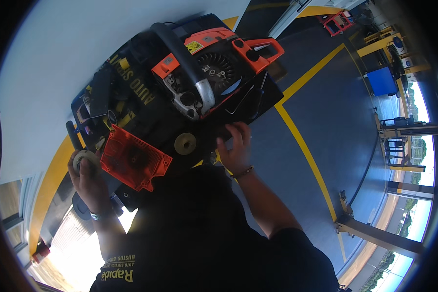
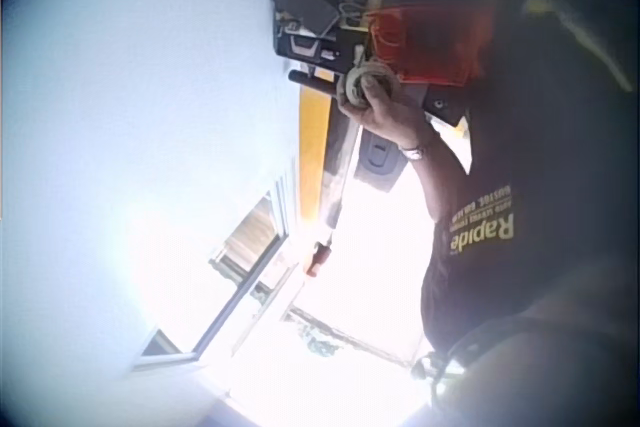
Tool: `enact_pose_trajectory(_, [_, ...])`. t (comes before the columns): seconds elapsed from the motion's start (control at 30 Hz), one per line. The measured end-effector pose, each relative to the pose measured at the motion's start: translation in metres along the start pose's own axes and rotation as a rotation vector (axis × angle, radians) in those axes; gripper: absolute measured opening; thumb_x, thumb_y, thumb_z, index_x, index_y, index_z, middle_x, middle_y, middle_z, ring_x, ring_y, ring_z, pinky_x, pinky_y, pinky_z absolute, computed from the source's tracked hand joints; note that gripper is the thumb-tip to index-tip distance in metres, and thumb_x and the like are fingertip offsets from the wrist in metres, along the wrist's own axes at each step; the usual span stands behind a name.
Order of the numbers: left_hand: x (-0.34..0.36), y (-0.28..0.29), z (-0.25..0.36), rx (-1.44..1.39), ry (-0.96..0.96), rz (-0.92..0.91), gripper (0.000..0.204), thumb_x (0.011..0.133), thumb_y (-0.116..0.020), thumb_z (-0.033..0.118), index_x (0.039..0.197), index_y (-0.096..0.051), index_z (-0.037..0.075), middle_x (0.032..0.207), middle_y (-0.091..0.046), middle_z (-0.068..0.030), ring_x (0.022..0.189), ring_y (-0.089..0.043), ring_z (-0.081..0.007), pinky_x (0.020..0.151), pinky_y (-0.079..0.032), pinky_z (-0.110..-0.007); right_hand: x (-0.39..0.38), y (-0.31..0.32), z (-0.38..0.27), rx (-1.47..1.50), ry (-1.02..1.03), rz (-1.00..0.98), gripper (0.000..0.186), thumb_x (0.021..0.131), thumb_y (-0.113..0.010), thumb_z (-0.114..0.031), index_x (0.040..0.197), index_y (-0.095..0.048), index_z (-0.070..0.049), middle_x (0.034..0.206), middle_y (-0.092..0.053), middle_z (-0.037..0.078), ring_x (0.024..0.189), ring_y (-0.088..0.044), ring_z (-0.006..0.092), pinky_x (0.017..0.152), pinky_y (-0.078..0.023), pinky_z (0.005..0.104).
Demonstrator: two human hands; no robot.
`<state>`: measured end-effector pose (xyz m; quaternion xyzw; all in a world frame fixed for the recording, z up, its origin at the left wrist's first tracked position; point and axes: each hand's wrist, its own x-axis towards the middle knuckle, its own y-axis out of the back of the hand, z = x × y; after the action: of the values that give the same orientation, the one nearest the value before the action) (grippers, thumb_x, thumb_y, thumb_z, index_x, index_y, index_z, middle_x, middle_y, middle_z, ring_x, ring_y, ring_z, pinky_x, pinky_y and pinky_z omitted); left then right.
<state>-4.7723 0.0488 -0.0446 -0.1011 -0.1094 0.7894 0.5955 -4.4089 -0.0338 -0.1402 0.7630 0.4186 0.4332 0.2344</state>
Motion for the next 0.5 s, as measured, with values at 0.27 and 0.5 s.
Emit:
enact_pose_trajectory(0.27, [-0.008,-0.018,-0.012,-0.072,0.136,-0.086,0.043,0.09,-0.066,0.011,0.126,-0.044,0.002,0.104,-0.06,-0.0141,0.083,-0.065,-0.026,0.075,-0.058,-0.04,0.011,-0.026,0.124,0.709,-1.238,0.537,0.051,0.098,-0.049,-0.046,0.127,-0.051,-0.004,0.112,-0.06,0.015,0.101,-0.06,0.0287,0.088,-0.047,0.044])
enact_pose_trajectory(0.5, [-0.02,-0.021,-0.028,0.135,0.117,-0.13,0.037,0.093,-0.059,0.013,0.126,-0.047,0.002,0.111,-0.056,-0.0129,0.094,-0.061,-0.0235,0.078,-0.055,-0.038,-0.113,-0.176,0.108,1.039,-1.671,-0.178,0.084,0.088,-0.045,-0.075,0.137,-0.049,-0.007,0.125,-0.058,0.015,0.101,-0.06,0.0303,0.085,-0.047,0.047])
